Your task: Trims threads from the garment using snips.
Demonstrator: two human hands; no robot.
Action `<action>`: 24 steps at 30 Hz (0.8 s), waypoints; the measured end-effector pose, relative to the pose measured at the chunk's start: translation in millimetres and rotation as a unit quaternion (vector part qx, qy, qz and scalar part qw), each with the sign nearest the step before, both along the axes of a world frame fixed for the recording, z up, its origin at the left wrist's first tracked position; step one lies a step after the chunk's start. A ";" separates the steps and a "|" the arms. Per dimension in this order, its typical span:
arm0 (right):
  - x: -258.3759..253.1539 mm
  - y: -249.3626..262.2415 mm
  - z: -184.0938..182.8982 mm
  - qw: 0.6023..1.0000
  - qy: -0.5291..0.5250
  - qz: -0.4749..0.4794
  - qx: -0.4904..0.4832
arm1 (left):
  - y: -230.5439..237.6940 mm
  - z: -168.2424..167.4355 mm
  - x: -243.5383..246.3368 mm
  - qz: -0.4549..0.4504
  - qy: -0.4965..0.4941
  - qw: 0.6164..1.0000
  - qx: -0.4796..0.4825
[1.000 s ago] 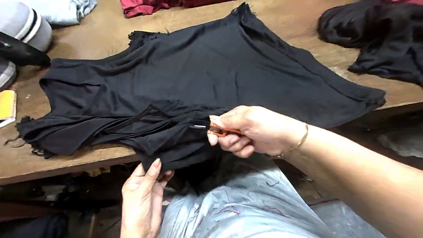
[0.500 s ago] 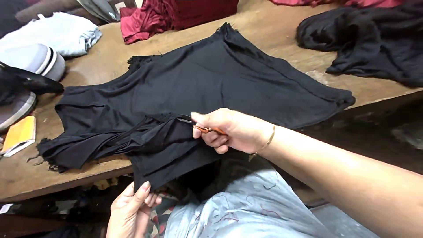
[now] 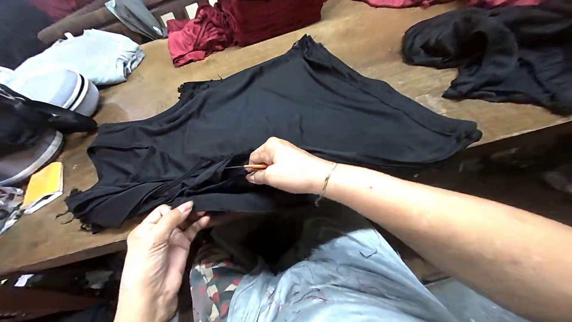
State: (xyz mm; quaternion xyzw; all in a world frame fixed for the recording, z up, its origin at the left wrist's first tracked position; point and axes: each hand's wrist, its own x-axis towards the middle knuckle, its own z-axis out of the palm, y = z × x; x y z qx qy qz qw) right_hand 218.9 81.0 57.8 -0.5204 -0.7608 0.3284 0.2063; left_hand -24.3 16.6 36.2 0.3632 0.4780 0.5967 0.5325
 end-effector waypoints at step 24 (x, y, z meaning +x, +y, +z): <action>22.8 34.0 6.8 0.967 0.164 -0.114 -0.160 | 71.9 5.5 -11.7 -0.057 0.092 0.994 0.034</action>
